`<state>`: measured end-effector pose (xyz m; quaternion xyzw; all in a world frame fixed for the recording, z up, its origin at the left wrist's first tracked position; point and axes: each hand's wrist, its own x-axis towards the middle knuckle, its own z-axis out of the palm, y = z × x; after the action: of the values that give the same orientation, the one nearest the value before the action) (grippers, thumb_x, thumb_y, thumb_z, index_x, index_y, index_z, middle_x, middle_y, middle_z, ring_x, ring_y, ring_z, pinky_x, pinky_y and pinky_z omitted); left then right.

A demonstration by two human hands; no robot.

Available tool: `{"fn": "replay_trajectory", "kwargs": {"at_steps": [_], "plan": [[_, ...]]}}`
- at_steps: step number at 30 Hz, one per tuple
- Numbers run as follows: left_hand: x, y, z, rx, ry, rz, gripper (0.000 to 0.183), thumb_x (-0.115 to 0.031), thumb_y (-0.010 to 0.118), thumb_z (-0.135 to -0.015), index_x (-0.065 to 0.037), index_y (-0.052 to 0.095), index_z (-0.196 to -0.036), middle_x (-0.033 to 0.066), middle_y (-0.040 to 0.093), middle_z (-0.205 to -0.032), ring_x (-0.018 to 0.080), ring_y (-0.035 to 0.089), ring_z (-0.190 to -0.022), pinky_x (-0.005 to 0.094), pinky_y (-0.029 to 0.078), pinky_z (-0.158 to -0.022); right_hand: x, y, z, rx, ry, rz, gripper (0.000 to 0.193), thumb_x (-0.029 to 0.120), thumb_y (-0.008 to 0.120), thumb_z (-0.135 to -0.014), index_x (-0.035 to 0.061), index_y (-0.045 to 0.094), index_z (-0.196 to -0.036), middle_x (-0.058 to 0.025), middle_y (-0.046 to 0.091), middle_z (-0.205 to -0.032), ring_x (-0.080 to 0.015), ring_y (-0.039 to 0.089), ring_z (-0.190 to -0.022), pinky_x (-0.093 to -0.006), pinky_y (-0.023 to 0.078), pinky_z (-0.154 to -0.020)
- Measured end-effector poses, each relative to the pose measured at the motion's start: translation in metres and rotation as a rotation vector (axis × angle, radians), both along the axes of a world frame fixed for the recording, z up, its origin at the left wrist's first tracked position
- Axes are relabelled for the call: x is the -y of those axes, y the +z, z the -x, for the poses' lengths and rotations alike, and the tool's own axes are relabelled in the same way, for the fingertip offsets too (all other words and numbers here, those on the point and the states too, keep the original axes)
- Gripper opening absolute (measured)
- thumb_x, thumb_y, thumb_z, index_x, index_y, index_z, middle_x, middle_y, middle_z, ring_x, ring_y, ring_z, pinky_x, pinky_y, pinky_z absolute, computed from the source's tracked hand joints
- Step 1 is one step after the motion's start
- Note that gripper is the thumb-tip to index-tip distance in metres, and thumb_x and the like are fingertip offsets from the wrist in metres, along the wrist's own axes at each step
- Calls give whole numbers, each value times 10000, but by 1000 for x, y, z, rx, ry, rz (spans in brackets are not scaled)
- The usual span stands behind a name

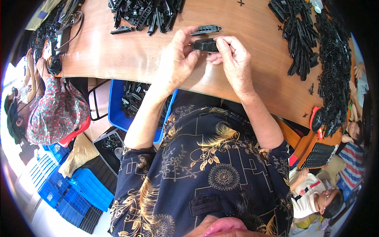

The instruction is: The person assembles black plastic components by hand at a workstation.

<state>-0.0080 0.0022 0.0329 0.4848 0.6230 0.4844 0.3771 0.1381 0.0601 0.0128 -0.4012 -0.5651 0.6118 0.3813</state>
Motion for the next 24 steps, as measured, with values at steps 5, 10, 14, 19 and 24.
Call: {"fn": "replay_trajectory", "kwargs": {"at_steps": [5, 10, 14, 19, 24], "plan": [[-1, -20, -15, 962, -4, -30, 434, 57, 609, -843, 12, 468, -1251, 123, 635, -1035, 179, 649, -920, 270, 536, -802, -1, -2, 5, -47, -107, -47, 166, 139, 564, -944, -19, 600, -978, -59, 656, -770, -95, 636, -617, -195, 511, -542], [-5, -25, -46, 999, 186, -188, 384, -23, 655, -846, -40, 515, -1203, 109, 622, -1124, 171, 617, -948, 307, 509, -852, 1, -17, 1, 119, -196, -171, 130, 180, 639, -887, 51, 647, -903, -81, 651, -707, -155, 626, -603, -290, 497, -545], [-8, -23, -49, 935, 259, -291, 292, -25, 605, -889, -49, 517, -1166, 111, 615, -1142, 163, 597, -981, 300, 495, -864, 5, 2, 2, 127, -126, -286, 174, 186, 659, -860, 46, 628, -958, -89, 627, -805, -223, 645, -686, -328, 506, -608], [-3, -9, -29, 667, 125, -211, 331, -29, 640, -863, 6, 529, -1173, 160, 636, -1113, 195, 607, -1010, 327, 476, -914, -3, 17, -27, 268, 53, -537, 393, 245, 692, -847, 2, 555, -1124, -112, 595, -1005, -205, 626, -796, -300, 506, -733], [-4, -5, -32, 642, 54, -188, 293, -42, 650, -857, 14, 556, -1128, 137, 645, -1083, 160, 610, -955, 290, 466, -892, -2, 26, -39, 15, 239, 1, 342, 224, 694, -853, -26, 576, -1054, -97, 651, -899, -148, 609, -784, -289, 505, -710]]}}
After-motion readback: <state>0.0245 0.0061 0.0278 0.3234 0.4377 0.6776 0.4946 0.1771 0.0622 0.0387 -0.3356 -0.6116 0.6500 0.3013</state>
